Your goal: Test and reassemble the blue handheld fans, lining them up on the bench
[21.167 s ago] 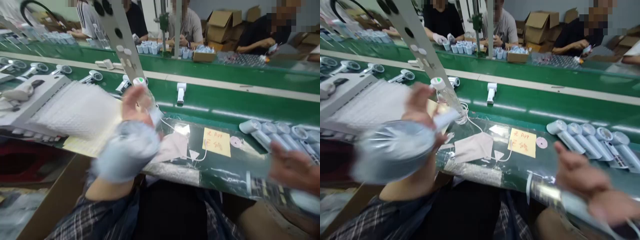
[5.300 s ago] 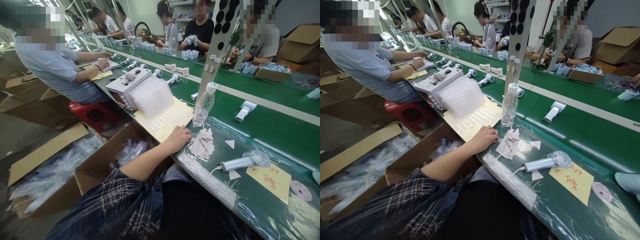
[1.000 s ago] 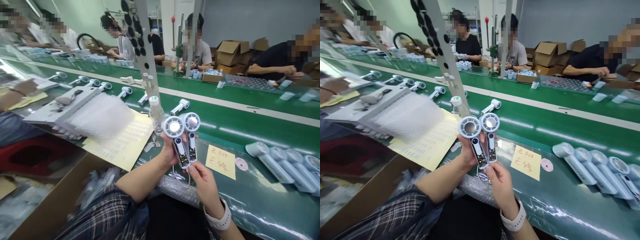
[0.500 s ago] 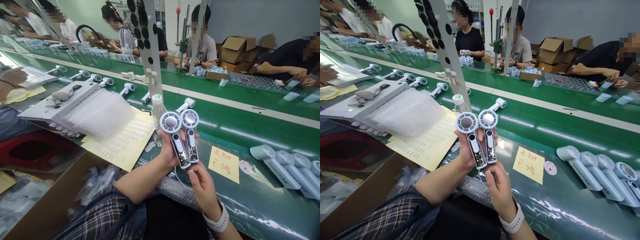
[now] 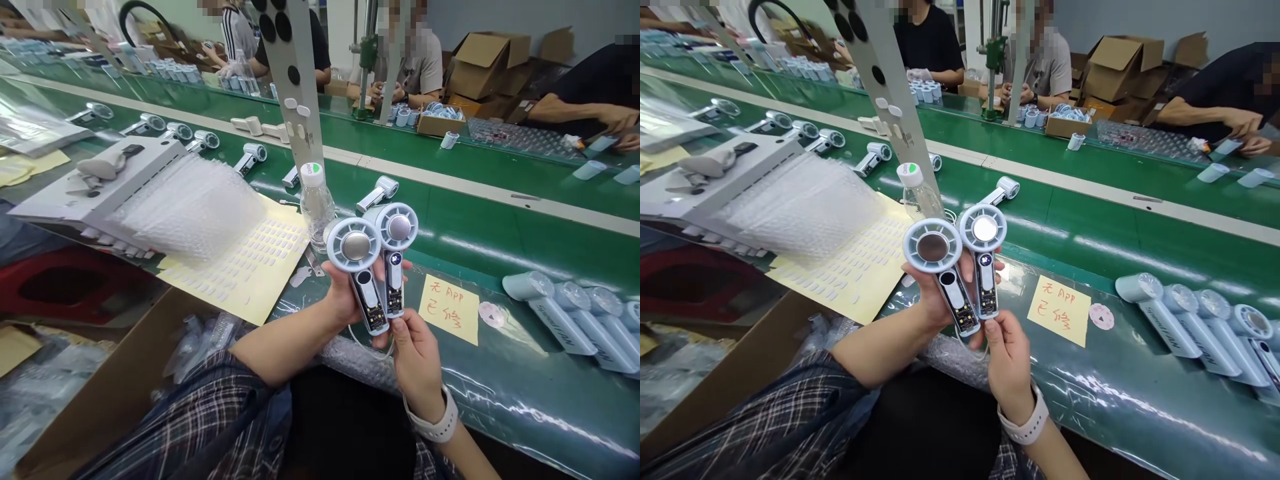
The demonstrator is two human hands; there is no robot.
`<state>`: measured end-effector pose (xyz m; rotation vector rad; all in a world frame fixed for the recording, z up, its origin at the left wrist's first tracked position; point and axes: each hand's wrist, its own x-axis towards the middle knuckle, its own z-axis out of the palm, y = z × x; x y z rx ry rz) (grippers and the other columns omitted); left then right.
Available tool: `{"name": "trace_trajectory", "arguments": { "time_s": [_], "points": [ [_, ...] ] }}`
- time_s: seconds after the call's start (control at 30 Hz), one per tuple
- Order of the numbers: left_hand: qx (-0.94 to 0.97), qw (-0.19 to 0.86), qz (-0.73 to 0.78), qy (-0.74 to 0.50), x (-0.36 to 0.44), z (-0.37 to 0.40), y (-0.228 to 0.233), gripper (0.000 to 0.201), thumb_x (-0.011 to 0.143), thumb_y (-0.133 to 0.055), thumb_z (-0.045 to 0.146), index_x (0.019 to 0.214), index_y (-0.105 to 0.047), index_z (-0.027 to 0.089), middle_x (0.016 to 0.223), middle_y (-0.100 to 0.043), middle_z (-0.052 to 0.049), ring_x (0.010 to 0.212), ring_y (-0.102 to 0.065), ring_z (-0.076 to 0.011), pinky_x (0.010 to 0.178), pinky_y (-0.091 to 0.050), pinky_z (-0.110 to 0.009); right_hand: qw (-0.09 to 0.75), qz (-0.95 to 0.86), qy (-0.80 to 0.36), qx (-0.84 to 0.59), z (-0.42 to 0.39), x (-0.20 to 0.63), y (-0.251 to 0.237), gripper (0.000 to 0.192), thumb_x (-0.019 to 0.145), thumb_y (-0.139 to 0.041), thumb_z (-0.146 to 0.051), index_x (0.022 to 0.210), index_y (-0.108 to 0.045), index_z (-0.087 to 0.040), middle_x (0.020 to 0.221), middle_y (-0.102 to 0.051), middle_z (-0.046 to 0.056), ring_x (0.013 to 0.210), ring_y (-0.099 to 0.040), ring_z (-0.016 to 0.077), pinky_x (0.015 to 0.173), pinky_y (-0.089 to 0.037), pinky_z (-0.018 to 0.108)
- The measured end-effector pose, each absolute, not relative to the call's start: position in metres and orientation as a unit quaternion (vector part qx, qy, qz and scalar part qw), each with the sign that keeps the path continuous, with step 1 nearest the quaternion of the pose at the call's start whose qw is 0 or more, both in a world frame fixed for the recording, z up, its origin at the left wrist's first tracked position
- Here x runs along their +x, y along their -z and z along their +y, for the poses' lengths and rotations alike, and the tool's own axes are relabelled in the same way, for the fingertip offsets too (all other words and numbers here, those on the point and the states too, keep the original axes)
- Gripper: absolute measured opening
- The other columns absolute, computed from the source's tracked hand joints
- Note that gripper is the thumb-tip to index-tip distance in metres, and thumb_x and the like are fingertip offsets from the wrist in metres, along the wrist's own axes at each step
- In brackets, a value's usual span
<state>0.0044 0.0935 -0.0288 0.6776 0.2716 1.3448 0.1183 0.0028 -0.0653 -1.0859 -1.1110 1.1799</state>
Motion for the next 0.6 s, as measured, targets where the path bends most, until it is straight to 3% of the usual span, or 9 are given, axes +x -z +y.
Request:
{"name": "trace_trajectory", "arguments": {
  "time_s": [0.13,0.23,0.3,0.37,0.47,0.6],
  "points": [
    [0.277,0.701,0.139,-0.642,0.0,0.097,0.022,0.08,0.056,-0.074,0.097,0.069,-0.067,0.018,0.103,-0.079,-0.008,0.083,-0.077,-0.0245,0.072,-0.065,-0.036,0.509,-0.616,-0.368,-0.475,0.007,0.136,0.063,0.039,0.108,-0.054,-0.042,0.076,-0.06,-0.022,0.097,-0.071,0.007,0.084,-0.068,0.0192,0.074,-0.053,0.032],
    [0.279,0.701,0.146,-0.639,-0.002,0.098,0.021,0.079,0.056,-0.075,0.097,0.067,-0.067,0.018,0.097,-0.077,-0.009,0.086,-0.077,-0.0263,0.071,-0.065,-0.036,0.477,-0.647,-0.217,-0.554,0.014,0.151,0.055,0.025,0.106,-0.057,-0.04,0.095,-0.069,-0.021,0.132,-0.068,0.015,0.12,-0.066,0.0308,0.097,-0.053,0.046],
    [0.308,0.73,0.154,-0.59,0.0,0.095,0.023,0.085,0.051,-0.07,0.102,0.063,-0.065,0.018,0.086,-0.075,-0.01,0.088,-0.077,-0.0309,0.073,-0.065,-0.039,0.474,-0.628,-0.112,-0.608,0.018,0.159,0.042,0.025,0.104,-0.061,-0.038,0.118,-0.07,-0.02,0.125,-0.072,0.016,0.116,-0.068,0.0312,0.096,-0.054,0.048],
    [0.346,0.757,0.155,-0.532,0.005,0.09,0.028,0.089,0.047,-0.066,0.106,0.061,-0.065,0.018,0.075,-0.071,-0.011,0.082,-0.076,-0.0312,0.07,-0.064,-0.039,0.48,-0.63,-0.076,-0.606,0.019,0.164,0.026,0.025,0.102,-0.064,-0.032,0.124,-0.068,-0.02,0.104,-0.076,0.009,0.096,-0.073,0.0247,0.085,-0.058,0.041],
    [0.387,0.752,0.154,-0.511,0.012,0.083,0.035,0.089,0.051,-0.063,0.107,0.059,-0.065,0.018,0.063,-0.064,-0.007,0.063,-0.066,-0.0219,0.058,-0.055,-0.032,0.476,-0.672,-0.065,-0.563,0.021,0.164,0.004,0.011,0.099,-0.067,-0.019,0.109,-0.071,-0.023,0.083,-0.074,-0.001,0.07,-0.07,0.0146,0.069,-0.056,0.028],
    [0.406,0.743,0.18,-0.501,0.017,0.079,0.04,0.089,0.055,-0.06,0.107,0.058,-0.066,0.018,0.056,-0.056,-0.004,0.05,-0.051,-0.0164,0.047,-0.042,-0.029,0.444,-0.709,-0.013,-0.548,0.025,0.16,-0.005,0.008,0.098,-0.066,-0.015,0.096,-0.069,-0.023,0.076,-0.072,-0.004,0.063,-0.065,0.012,0.064,-0.052,0.025]
  ]
}}
